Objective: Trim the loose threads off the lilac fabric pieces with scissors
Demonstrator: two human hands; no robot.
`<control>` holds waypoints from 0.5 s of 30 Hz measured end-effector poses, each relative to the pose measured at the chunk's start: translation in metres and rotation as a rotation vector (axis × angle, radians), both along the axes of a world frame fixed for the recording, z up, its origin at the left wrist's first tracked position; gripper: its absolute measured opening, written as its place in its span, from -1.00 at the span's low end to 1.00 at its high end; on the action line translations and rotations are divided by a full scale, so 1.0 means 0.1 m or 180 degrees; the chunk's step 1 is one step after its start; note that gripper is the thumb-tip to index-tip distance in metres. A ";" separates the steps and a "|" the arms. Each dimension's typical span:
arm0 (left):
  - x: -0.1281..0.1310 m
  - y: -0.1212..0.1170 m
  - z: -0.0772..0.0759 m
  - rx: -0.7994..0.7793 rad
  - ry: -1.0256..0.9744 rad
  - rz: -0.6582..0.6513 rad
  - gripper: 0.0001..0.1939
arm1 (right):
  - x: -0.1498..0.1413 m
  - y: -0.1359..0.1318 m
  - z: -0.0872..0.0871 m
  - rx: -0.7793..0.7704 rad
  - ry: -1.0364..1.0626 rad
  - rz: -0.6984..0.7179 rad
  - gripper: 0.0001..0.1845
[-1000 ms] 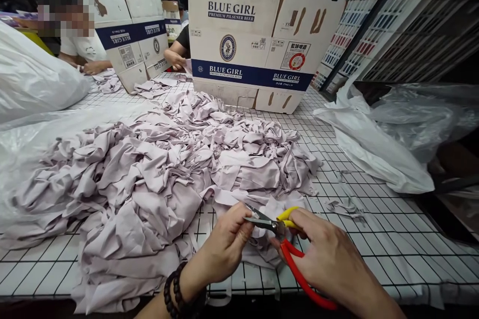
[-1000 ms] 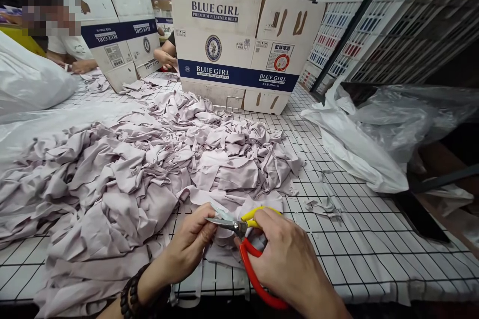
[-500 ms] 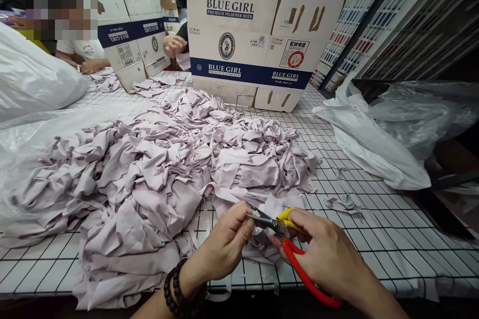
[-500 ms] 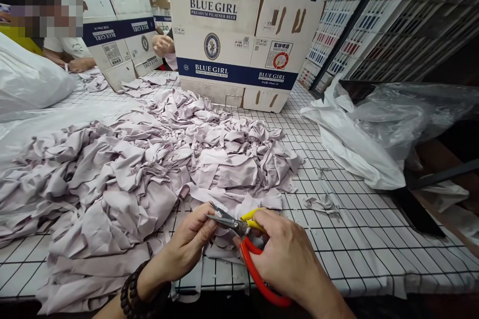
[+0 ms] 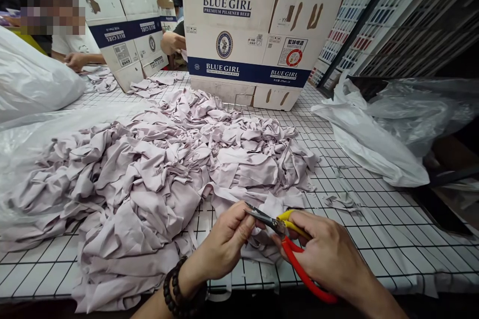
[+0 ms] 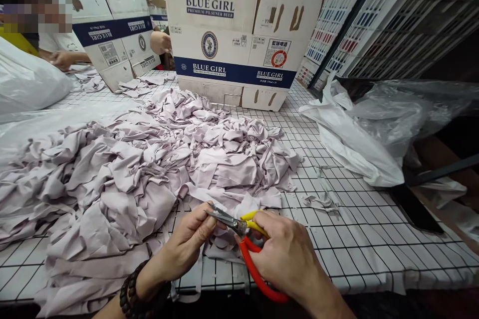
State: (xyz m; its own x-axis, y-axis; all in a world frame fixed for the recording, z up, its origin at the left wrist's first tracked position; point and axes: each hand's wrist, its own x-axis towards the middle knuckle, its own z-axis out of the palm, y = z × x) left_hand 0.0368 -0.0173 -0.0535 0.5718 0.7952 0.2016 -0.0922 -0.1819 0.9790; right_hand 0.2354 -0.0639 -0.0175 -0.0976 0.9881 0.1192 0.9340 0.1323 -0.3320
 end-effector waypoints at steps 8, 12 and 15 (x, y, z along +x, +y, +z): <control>-0.01 0.00 -0.03 -0.0098 0.0107 -0.0057 -0.66 | 0.01 0.05 -0.02 -0.0008 0.0256 0.0112 -0.66; -0.02 0.01 -0.01 -0.0148 0.0170 -0.0028 -0.66 | 0.12 0.08 -0.07 -0.0622 0.1068 -0.0106 -0.62; 0.00 0.02 0.01 -0.0213 0.0156 0.0034 -0.63 | 0.20 0.07 -0.12 -0.1192 0.2091 -0.0270 -0.68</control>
